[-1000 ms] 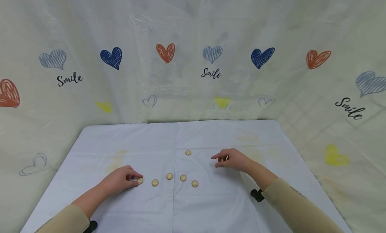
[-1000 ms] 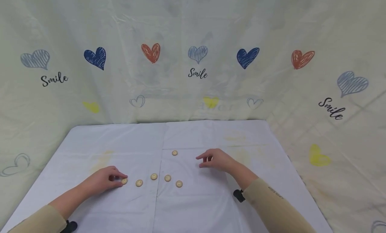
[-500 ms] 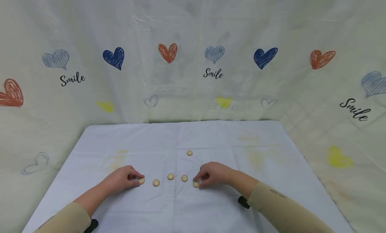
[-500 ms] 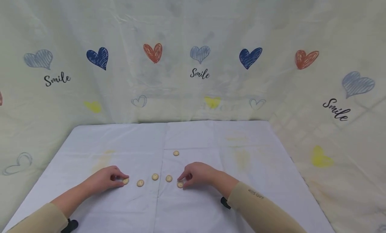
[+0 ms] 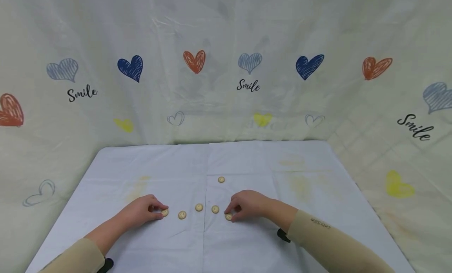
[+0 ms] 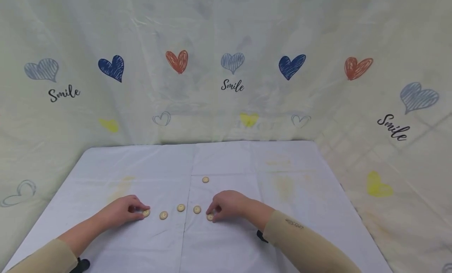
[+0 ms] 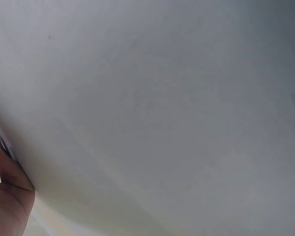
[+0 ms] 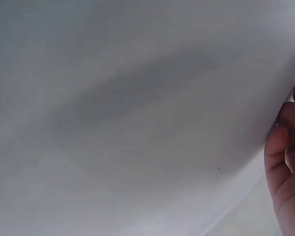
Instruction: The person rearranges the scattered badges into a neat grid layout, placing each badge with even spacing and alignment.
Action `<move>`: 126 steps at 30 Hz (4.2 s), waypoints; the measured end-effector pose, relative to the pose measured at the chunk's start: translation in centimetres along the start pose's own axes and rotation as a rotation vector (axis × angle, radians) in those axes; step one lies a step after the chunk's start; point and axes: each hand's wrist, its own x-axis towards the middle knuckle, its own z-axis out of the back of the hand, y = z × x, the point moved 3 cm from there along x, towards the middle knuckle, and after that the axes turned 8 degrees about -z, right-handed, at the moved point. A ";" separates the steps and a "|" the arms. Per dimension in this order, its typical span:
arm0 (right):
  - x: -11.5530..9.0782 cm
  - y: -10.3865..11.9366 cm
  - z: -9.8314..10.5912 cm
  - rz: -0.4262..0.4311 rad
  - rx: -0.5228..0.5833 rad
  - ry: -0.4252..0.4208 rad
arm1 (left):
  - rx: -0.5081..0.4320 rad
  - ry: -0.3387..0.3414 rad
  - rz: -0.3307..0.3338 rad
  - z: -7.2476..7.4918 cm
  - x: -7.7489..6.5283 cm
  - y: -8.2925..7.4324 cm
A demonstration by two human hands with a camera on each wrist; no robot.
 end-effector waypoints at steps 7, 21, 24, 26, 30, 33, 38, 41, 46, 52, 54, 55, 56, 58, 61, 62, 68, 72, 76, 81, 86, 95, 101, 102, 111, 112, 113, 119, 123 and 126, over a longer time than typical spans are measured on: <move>0.1 -0.5 0.1 -0.018 0.046 -0.027 | 0.002 -0.007 -0.007 0.1 -0.1 0.2; 0.6 -4.0 3.2 -0.152 0.209 -0.122 | 0.014 -0.013 -0.013 0.3 -0.1 -0.4; 1.3 -5.1 3.7 -0.214 0.238 -0.152 | 0.013 -0.013 -0.016 0.3 0.0 -0.4; 1.9 -5.7 4.0 -0.257 0.255 -0.162 | 0.012 -0.013 -0.013 0.4 0.0 -0.4; 3.0 -6.5 4.3 -0.338 0.260 -0.166 | 0.010 -0.006 0.005 0.4 -0.1 -0.3; 3.8 -6.9 4.3 -0.373 0.233 -0.162 | -0.001 0.000 0.012 0.3 -0.1 -0.3; 4.4 -7.2 4.1 -0.394 0.200 -0.174 | -0.012 0.003 0.012 0.4 -0.1 -0.6; 4.5 -7.3 4.0 -0.413 0.208 -0.180 | -0.011 0.001 0.014 0.4 -0.1 -0.6; 4.4 -7.4 3.9 -0.417 0.238 -0.189 | -0.008 -0.005 0.027 0.3 -0.1 -0.4; 3.7 -7.6 4.2 -0.399 0.282 -0.210 | -0.012 -0.002 0.042 0.3 -0.2 -0.5; 3.2 -7.5 4.5 -0.382 0.294 -0.215 | -0.011 -0.001 0.046 0.3 -0.2 -0.5; 2.8 -7.4 4.6 -0.371 0.301 -0.217 | -0.009 0.000 0.047 0.3 -0.2 -0.5; 2.4 -7.3 4.8 -0.359 0.312 -0.218 | -0.006 0.001 0.047 0.3 -0.2 -0.4; 1.6 -7.0 5.1 -0.325 0.323 -0.223 | -0.006 0.000 0.051 0.3 -0.3 -0.3; 0.0 -6.5 5.4 -0.279 0.339 -0.220 | -0.007 -0.001 0.043 0.2 -0.3 -0.2; -0.5 -6.3 5.4 -0.266 0.344 -0.218 | -0.007 -0.002 0.041 0.2 -0.3 -0.1; -2.4 -5.7 5.2 -0.216 0.389 -0.212 | -0.003 -0.019 0.034 0.2 -0.4 -0.1; -2.6 -5.2 4.7 -0.185 0.402 -0.197 | -0.008 -0.022 0.022 0.2 -0.4 -0.1; -2.1 -4.6 4.0 -0.159 0.380 -0.163 | -0.017 -0.021 0.025 0.2 -0.3 -0.2; -0.9 -2.9 3.2 -0.138 0.323 -0.107 | -0.024 -0.013 0.018 0.2 -0.3 -0.4; 0.9 -0.9 2.0 -0.119 0.225 -0.050 | -0.031 -0.009 0.015 0.2 -0.2 -0.7; 2.8 0.9 0.1 -0.061 0.119 0.003 | -0.038 0.006 -0.009 -0.7 0.0 -0.8; 3.1 1.0 0.0 -0.032 0.061 -0.019 | -0.018 -0.005 0.006 -0.3 0.3 -1.2; 3.2 0.9 -0.1 -0.029 0.052 -0.019 | -0.018 -0.003 0.008 -0.3 0.3 -1.2; 3.9 1.5 -0.1 0.058 -0.090 -0.063 | -0.017 -0.002 0.009 0.1 0.1 -1.1; 3.8 1.5 -0.1 0.057 -0.091 -0.067 | -0.017 -0.004 0.012 0.2 0.1 -1.0; 3.8 1.6 0.0 0.052 -0.091 -0.068 | -0.016 -0.005 0.012 0.2 0.1 -1.0; 3.3 1.5 1.1 -0.016 -0.055 -0.068 | -0.005 -0.003 0.016 0.2 0.0 -0.8; 2.7 1.2 2.2 -0.039 -0.017 -0.088 | -0.001 -0.006 0.028 0.3 -0.1 -0.7; 2.4 0.7 2.8 -0.046 0.012 -0.102 | -0.002 0.000 0.034 0.4 -0.2 -0.6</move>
